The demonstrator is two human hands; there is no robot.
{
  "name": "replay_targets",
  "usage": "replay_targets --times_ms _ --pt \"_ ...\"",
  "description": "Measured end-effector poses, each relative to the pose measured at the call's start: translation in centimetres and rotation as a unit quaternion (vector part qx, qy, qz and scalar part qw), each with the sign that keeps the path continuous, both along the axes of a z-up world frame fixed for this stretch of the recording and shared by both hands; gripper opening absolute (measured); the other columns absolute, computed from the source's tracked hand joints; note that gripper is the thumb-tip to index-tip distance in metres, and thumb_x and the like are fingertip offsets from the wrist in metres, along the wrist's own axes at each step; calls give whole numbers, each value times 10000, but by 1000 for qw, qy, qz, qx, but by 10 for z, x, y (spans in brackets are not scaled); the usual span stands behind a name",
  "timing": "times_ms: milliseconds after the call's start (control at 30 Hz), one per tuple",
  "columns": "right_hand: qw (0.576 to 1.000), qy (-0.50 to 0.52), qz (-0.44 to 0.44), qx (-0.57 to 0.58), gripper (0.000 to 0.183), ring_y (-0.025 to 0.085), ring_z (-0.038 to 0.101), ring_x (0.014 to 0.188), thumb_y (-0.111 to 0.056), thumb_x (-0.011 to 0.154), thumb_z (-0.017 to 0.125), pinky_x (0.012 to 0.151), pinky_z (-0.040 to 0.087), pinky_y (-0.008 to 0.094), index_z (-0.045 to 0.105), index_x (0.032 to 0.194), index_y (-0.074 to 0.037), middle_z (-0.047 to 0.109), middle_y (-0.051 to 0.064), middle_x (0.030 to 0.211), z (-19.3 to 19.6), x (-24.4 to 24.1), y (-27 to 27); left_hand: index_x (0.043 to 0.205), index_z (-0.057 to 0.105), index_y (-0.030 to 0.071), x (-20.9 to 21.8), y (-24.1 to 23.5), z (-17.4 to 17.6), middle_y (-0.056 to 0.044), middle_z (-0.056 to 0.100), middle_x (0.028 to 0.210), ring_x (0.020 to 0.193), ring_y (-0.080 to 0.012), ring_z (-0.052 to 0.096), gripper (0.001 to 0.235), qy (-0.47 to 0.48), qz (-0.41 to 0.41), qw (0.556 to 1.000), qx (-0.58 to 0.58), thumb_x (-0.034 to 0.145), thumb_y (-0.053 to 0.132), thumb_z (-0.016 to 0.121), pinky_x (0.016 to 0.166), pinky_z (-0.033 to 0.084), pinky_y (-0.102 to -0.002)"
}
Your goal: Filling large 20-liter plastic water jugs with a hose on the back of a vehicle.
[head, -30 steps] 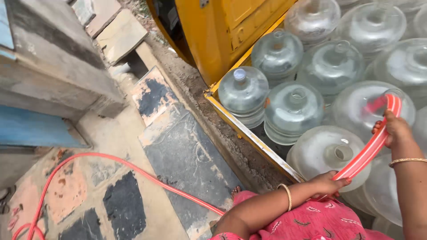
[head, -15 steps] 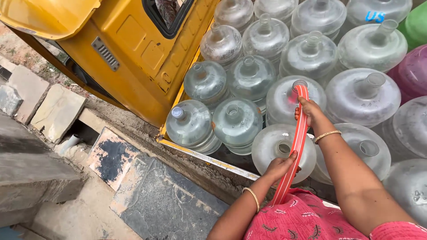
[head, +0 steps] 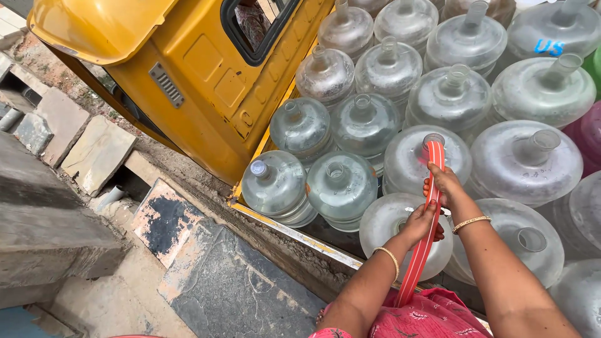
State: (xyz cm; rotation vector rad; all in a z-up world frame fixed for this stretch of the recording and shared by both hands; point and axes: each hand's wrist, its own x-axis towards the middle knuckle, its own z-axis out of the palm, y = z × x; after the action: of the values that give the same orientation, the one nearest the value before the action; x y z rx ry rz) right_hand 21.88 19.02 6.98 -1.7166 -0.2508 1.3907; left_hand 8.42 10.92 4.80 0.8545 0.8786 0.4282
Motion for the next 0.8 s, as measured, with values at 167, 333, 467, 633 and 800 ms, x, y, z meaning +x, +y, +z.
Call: replay_targets --times_ms 167,333,467,633,800 --pt "1000 22 12 -9 472 197 627 678 -448 995 605 584 596 378 440 1288 -117 585 92 868 -3 -4 -4 1122 530 83 -7 -2 -1 -59 571 682 531 -177 581 604 50 12 997 -60 1029 674 446 529 528 -345" --pt "1000 2 4 6 658 277 663 840 -472 1001 601 737 616 446 392 1404 4 593 163 1004 -12 -9 -10 1084 552 75 -16 -3 -10 -66 571 668 504 -179 587 597 64 2 997 -43 1021 662 459 503 529 -338" --pt "987 -155 15 49 923 265 520 1265 -483 1017 688 1073 411 437 173 1585 33 533 179 1304 38 -1 -22 1078 527 84 -22 -3 -13 -82 566 649 489 -195 577 600 42 10 996 -73 998 676 474 497 527 -350" --pt "935 -140 -24 324 697 154 540 1258 -270 962 712 1101 414 309 418 1526 12 578 79 1326 230 -4 -111 1097 528 73 -23 0 -7 -75 568 661 512 -189 582 621 33 19 996 -85 1002 686 494 522 541 -356" --pt "838 -214 -62 498 279 82 559 1041 -119 1149 674 1003 433 207 549 1369 -1 626 31 1151 315 -11 -199 1130 529 70 -18 0 -11 -67 568 660 513 -186 581 642 43 1 995 -93 986 695 491 535 546 -354"
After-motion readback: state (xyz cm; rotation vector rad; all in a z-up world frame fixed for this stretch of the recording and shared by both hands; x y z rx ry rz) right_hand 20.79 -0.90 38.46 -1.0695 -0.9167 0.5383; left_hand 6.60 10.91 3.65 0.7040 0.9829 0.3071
